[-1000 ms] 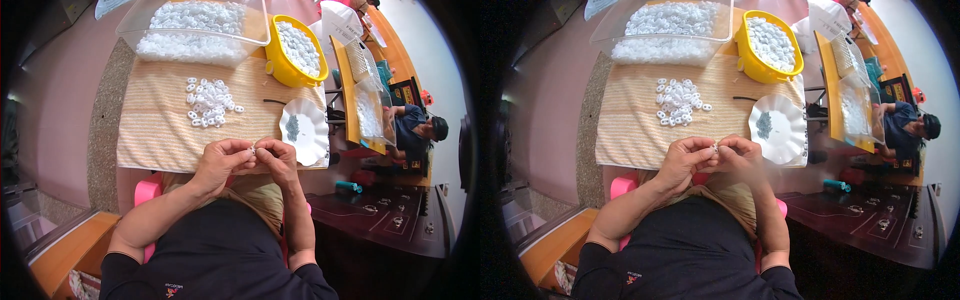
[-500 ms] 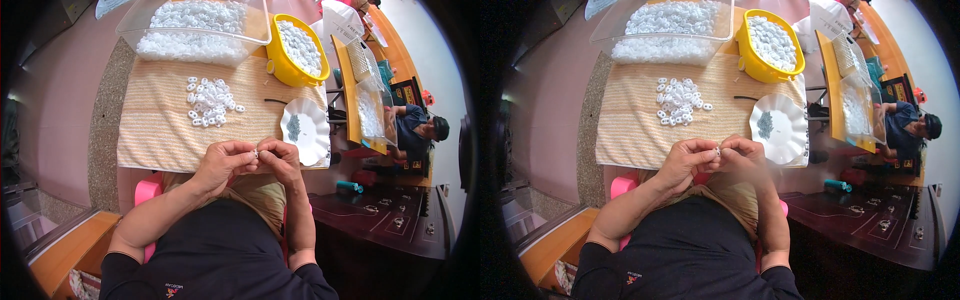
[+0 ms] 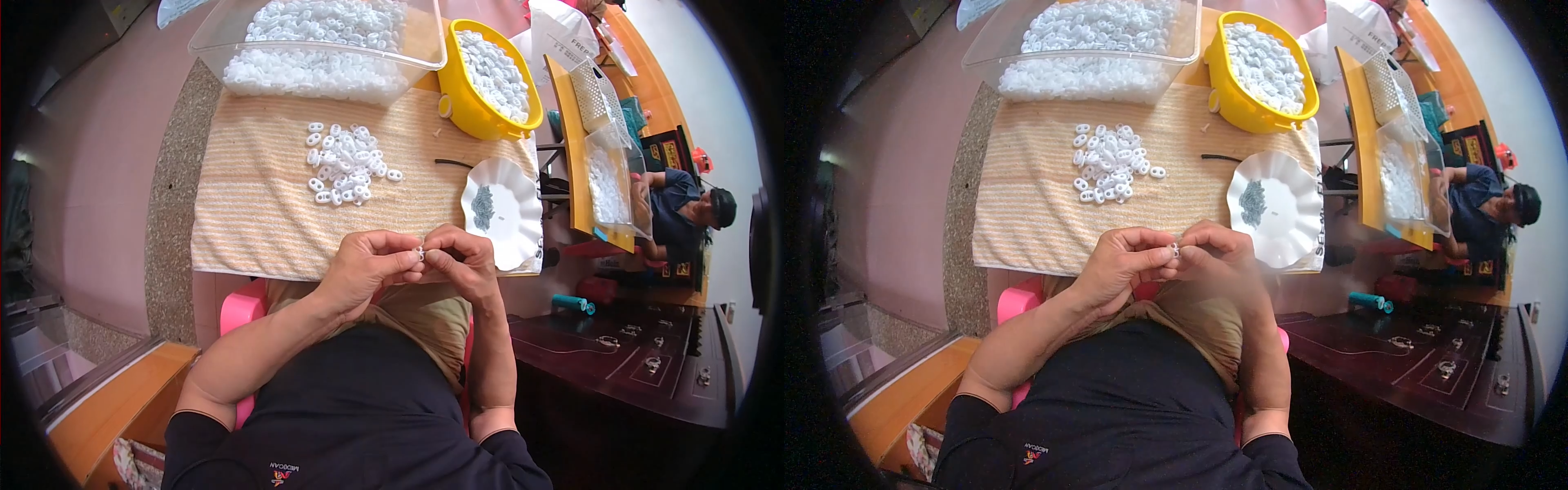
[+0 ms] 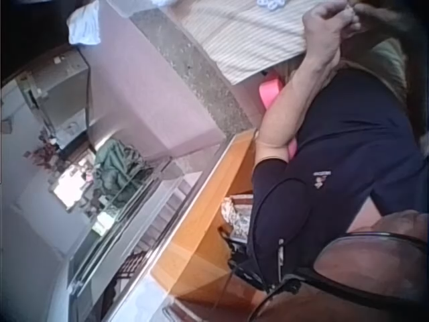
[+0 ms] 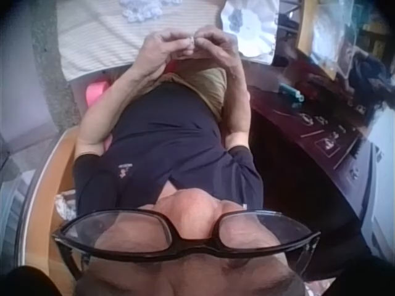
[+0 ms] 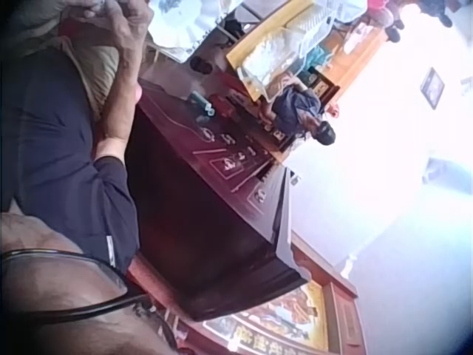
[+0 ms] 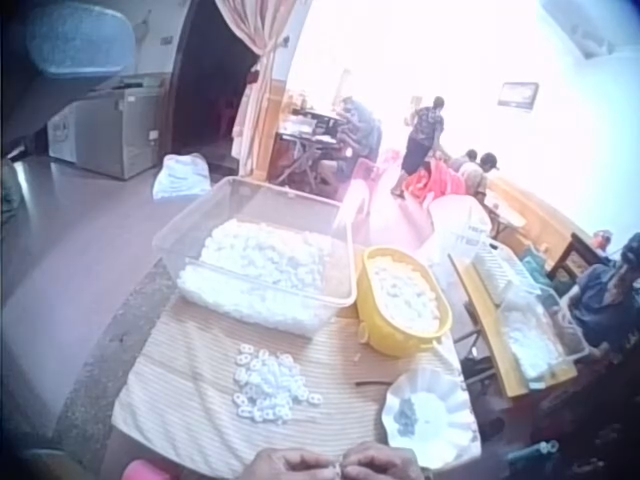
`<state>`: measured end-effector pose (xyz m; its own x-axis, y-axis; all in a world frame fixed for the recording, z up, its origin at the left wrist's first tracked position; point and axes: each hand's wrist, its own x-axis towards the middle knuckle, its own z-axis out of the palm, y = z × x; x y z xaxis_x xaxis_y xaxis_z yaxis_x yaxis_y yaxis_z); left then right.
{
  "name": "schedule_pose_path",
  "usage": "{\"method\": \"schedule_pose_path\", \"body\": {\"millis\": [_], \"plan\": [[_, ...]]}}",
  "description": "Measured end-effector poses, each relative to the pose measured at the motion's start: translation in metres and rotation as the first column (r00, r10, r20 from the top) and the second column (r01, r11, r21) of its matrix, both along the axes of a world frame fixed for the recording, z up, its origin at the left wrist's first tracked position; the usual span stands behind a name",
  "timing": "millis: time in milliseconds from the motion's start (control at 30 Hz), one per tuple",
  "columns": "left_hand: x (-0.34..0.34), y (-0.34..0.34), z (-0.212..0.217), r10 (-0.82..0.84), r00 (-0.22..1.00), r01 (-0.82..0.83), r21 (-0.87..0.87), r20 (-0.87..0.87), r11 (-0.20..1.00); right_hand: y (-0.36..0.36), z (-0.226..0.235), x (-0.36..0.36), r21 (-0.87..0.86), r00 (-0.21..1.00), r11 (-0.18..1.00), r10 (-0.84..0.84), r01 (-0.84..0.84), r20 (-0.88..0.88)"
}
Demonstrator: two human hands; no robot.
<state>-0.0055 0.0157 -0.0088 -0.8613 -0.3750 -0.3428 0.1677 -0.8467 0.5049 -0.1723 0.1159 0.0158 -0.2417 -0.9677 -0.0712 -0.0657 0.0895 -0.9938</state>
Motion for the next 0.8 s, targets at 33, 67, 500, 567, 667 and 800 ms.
{"method": "schedule_pose_path", "body": {"millis": [33, 67, 500, 567, 667, 800], "plan": [[0.0, 0.0, 0.0, 0.0, 1.0, 0.0, 0.0, 0.0, 1.0, 0.0, -0.001, -0.001, -0.015, 0.999, 1.0, 0.008, -0.009, -0.045], [0.0, 0.0, -0.001, 0.002, 1.0, -0.002, -0.011, 0.007, 1.0, 0.0, -0.001, 0.0, -0.015, 0.999, 1.0, 0.009, -0.01, -0.045], [0.0, 0.003, -0.005, 0.024, 0.998, -0.019, -0.105, 0.05, 0.994, 0.001, -0.006, 0.008, -0.006, 0.999, 0.999, -0.042, 0.042, -0.023], [0.0, 0.003, -0.003, 0.025, 0.998, -0.021, -0.092, 0.049, 0.996, 0.002, -0.007, 0.009, 0.012, 0.998, 0.998, -0.054, 0.054, 0.029], [0.0, 0.002, -0.001, 0.026, 0.999, -0.022, -0.076, 0.047, 0.997, 0.003, -0.012, 0.007, 0.006, 0.999, 0.999, -0.049, 0.049, 0.009], [0.0, 0.002, 0.001, 0.03, 0.999, -0.027, -0.074, 0.037, 0.997, 0.002, -0.014, 0.009, -0.007, 0.999, 0.999, -0.052, 0.052, -0.005]]}}
